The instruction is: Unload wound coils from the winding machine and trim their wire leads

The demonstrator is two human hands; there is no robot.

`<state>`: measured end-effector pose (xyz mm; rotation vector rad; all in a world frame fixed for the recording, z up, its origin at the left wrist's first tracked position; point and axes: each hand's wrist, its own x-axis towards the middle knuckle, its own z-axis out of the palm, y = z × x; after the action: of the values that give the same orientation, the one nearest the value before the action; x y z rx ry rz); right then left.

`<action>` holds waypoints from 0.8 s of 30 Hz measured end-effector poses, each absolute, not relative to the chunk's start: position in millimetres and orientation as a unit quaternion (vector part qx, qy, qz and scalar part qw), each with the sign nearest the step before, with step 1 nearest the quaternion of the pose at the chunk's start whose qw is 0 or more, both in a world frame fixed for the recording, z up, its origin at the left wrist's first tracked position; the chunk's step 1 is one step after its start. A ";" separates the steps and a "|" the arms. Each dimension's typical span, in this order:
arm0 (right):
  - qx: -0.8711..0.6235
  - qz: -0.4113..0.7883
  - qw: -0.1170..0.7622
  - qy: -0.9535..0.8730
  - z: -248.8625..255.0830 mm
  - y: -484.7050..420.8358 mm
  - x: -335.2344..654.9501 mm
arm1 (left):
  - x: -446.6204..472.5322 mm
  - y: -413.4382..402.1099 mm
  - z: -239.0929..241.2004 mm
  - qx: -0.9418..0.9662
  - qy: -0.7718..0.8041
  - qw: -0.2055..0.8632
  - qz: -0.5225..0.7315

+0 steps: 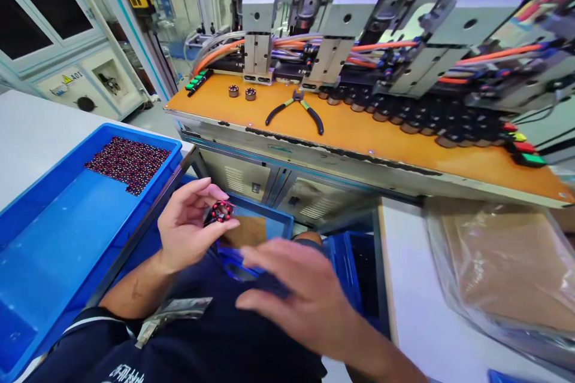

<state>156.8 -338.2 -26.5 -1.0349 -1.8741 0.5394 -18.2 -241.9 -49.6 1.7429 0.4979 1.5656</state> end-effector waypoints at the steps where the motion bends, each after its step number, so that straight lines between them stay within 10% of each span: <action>1: -0.443 0.258 0.491 -0.704 -27.9 -330.7 158.2 | -18.3 -242.2 -50.9 0.684 0.193 0.357 0.606; 8: -0.405 0.544 0.572 -0.460 -45.8 -292.4 131.1 | -23.6 -251.2 -59.5 0.728 0.212 0.310 0.573; 24: -0.401 0.608 0.593 -0.343 -53.2 -311.8 126.3 | -24.4 -252.0 -58.6 0.683 0.174 0.489 0.514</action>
<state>126.3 -311.8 -53.2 -0.9321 -0.7980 1.4144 -24.4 -252.0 -58.6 1.6604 0.4218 1.2488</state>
